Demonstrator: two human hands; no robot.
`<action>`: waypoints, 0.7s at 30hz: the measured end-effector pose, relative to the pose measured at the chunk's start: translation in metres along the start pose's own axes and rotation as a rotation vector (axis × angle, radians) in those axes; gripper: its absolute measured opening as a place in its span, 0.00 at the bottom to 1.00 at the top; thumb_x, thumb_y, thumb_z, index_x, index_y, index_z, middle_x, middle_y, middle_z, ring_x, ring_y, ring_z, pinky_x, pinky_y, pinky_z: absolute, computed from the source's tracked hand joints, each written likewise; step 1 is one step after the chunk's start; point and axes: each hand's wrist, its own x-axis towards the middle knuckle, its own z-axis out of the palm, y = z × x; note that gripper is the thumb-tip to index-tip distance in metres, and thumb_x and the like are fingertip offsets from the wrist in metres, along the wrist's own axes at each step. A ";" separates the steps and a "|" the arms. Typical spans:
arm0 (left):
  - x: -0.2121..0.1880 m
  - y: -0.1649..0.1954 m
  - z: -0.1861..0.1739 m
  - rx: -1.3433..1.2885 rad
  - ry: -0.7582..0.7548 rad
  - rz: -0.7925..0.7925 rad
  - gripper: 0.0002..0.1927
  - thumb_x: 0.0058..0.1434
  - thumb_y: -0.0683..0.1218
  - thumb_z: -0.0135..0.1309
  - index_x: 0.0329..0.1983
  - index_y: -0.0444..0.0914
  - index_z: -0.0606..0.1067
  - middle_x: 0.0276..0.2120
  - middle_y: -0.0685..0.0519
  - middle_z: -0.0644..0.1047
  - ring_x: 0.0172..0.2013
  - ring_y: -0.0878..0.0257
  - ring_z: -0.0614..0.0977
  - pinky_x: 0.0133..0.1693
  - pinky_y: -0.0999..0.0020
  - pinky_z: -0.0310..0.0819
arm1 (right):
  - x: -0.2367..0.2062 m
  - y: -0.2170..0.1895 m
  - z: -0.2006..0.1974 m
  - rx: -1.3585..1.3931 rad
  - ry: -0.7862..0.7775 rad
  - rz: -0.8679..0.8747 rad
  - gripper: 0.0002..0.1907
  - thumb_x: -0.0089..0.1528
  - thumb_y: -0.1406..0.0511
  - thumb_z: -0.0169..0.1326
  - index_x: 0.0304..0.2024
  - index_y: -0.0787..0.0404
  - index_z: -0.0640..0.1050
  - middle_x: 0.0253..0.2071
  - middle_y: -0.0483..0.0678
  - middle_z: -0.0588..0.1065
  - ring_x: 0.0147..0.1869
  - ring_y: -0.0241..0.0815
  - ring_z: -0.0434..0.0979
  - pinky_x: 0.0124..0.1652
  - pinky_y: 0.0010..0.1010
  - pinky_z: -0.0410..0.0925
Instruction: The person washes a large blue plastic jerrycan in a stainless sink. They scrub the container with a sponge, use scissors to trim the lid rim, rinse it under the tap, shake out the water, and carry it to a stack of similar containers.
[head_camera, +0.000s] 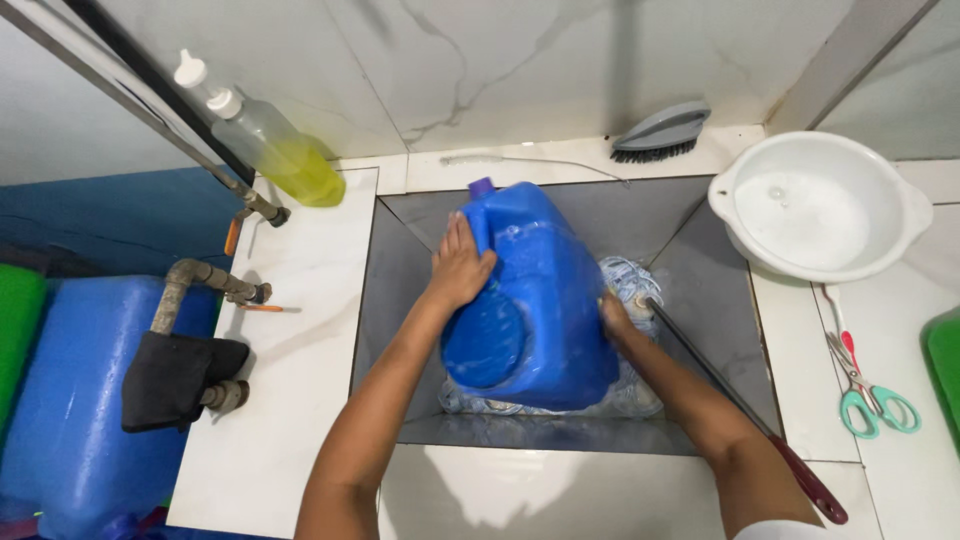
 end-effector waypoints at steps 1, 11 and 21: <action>0.000 -0.001 0.001 -0.146 -0.141 -0.129 0.42 0.59 0.53 0.55 0.68 0.23 0.56 0.56 0.22 0.72 0.57 0.31 0.72 0.57 0.43 0.63 | -0.004 0.000 0.006 0.030 0.124 0.048 0.24 0.74 0.56 0.35 0.65 0.64 0.69 0.61 0.54 0.73 0.63 0.47 0.72 0.63 0.38 0.65; -0.022 0.062 -0.038 -0.441 -0.342 -0.314 0.38 0.56 0.47 0.55 0.69 0.33 0.60 0.39 0.28 0.79 0.42 0.33 0.81 0.45 0.44 0.73 | 0.026 -0.134 0.062 -0.812 0.226 -0.980 0.16 0.65 0.58 0.56 0.33 0.66 0.78 0.36 0.59 0.76 0.43 0.62 0.74 0.46 0.48 0.67; -0.039 0.061 -0.070 -0.551 -0.337 -0.159 0.34 0.59 0.48 0.55 0.69 0.37 0.64 0.44 0.32 0.80 0.46 0.38 0.83 0.48 0.51 0.75 | 0.011 -0.096 0.024 -0.790 0.209 -0.650 0.14 0.68 0.61 0.43 0.36 0.63 0.75 0.38 0.60 0.76 0.45 0.61 0.76 0.47 0.49 0.68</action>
